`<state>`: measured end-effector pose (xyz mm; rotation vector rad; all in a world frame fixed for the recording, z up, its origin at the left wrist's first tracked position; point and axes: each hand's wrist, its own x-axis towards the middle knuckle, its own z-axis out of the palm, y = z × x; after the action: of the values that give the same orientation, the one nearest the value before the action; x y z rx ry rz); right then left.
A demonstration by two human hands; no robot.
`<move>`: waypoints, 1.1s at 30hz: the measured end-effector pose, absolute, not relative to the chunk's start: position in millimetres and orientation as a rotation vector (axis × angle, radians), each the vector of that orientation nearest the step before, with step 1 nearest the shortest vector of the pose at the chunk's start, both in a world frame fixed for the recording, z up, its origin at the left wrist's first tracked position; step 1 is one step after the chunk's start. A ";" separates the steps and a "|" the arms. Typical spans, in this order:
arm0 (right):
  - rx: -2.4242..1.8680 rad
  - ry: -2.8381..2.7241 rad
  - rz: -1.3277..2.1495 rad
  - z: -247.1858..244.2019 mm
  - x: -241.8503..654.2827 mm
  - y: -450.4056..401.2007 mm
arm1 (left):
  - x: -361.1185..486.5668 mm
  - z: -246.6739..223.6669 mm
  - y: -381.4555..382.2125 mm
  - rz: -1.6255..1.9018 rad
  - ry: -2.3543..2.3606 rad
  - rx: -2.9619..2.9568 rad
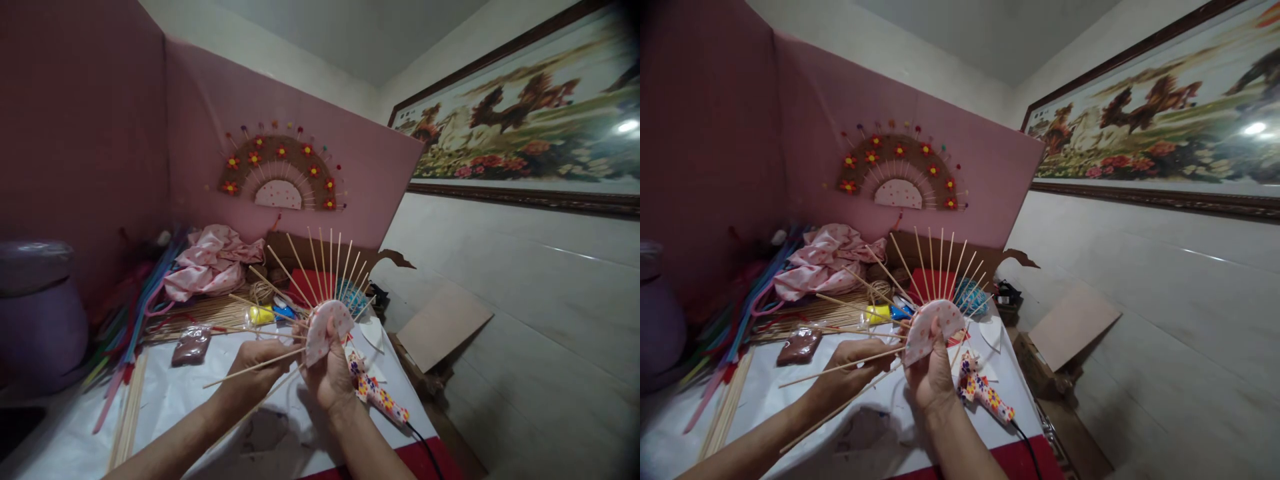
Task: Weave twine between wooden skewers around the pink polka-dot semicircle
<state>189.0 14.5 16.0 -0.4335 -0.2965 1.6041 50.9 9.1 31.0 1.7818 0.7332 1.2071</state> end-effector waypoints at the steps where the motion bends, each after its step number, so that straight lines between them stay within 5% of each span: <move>1: -0.432 -0.297 1.588 16.1 190.2 15.1 | 50.7 28.1 9.4 1.199 0.744 1.803; 17: -0.451 -0.364 1.413 12.6 215.0 30.6 | 20.7 39.8 26.6 1.059 0.916 1.617; 33: -0.493 -0.349 1.433 1.6 218.7 36.4 | -15.4 54.4 47.2 1.321 1.046 1.558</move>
<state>218.7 36.4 1.6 -0.4935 -0.3492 1.4327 -15.4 47.2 54.4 1.5579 1.0458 1.3210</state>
